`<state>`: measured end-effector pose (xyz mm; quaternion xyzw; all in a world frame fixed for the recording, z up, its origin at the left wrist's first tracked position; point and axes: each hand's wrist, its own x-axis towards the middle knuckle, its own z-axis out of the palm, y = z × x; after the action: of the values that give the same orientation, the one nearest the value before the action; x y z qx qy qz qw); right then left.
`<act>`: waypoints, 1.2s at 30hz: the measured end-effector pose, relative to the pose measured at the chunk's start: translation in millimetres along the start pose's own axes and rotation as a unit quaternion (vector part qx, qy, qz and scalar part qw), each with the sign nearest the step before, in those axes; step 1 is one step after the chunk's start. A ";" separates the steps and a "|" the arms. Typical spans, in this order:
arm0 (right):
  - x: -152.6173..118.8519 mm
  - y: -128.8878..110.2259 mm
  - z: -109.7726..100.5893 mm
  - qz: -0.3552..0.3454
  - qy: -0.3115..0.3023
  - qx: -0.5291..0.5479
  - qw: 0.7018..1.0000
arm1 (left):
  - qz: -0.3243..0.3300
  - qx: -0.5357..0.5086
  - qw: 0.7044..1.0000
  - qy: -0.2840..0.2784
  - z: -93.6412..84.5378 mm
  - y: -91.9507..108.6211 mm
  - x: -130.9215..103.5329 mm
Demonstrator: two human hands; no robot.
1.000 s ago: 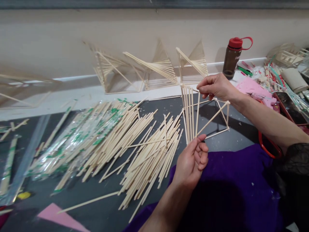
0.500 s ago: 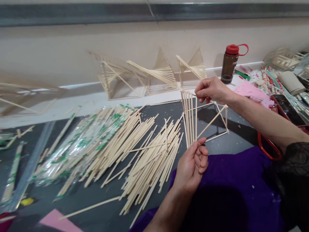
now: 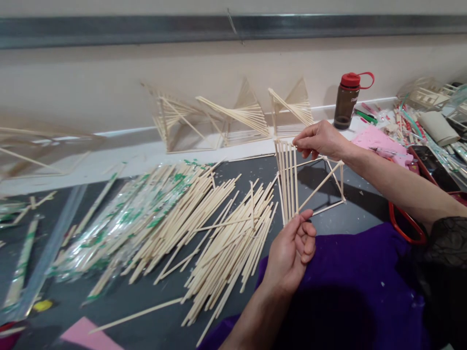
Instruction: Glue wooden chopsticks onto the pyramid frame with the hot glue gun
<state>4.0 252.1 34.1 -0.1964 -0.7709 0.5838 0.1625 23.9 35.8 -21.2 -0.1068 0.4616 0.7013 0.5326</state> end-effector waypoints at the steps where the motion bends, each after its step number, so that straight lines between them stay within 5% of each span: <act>1: 0.2 0.5 -0.3 -0.003 -0.001 -0.001 1.000 | 0.000 0.001 1.000 0.001 0.2 0.1 -0.1; 36: 2.9 1.4 -3.9 0.046 -0.022 0.023 0.998 | 0.007 0.015 1.000 -0.013 -0.6 -1.1 0.2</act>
<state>3.5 257.1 33.9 -0.2149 -0.7509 0.6123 0.1225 24.5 35.5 -22.2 -0.0867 0.4657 0.6991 0.5356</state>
